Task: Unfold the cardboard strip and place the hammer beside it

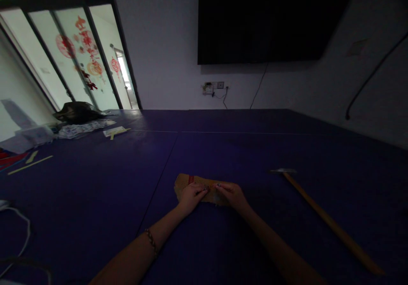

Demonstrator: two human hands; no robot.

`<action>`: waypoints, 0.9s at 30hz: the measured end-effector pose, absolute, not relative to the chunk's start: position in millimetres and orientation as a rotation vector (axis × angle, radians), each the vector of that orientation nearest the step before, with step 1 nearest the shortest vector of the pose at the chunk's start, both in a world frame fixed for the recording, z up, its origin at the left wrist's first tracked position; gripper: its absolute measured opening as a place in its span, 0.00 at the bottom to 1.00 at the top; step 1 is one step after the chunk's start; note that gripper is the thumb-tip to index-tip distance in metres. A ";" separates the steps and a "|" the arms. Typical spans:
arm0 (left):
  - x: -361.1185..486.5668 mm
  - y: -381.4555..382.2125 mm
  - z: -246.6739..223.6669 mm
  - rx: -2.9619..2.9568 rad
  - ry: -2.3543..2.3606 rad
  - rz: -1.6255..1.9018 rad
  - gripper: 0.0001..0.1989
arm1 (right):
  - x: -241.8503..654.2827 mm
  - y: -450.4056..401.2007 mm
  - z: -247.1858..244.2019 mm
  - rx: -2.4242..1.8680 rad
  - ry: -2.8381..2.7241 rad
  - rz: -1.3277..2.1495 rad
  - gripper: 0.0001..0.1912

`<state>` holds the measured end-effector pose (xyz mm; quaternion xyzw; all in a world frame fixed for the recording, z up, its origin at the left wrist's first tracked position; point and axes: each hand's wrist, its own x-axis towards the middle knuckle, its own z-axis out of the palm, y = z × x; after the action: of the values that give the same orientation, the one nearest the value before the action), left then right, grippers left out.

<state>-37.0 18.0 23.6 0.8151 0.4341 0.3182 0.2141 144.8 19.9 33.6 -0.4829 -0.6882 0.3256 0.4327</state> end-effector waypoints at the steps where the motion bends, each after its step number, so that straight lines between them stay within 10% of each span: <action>1: -36.5 17.3 24.0 2.274 1.204 0.876 0.14 | 146.3 21.4 40.1 -1.201 -1.701 0.821 0.16; 27: -44.2 22.0 19.5 1.519 1.166 1.205 0.20 | 118.8 14.1 33.1 -1.283 -1.821 0.633 0.13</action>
<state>-44.2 22.0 19.5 0.6076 0.4663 0.4821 0.4255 118.8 14.1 33.1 -0.5074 -0.7202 0.2505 0.4012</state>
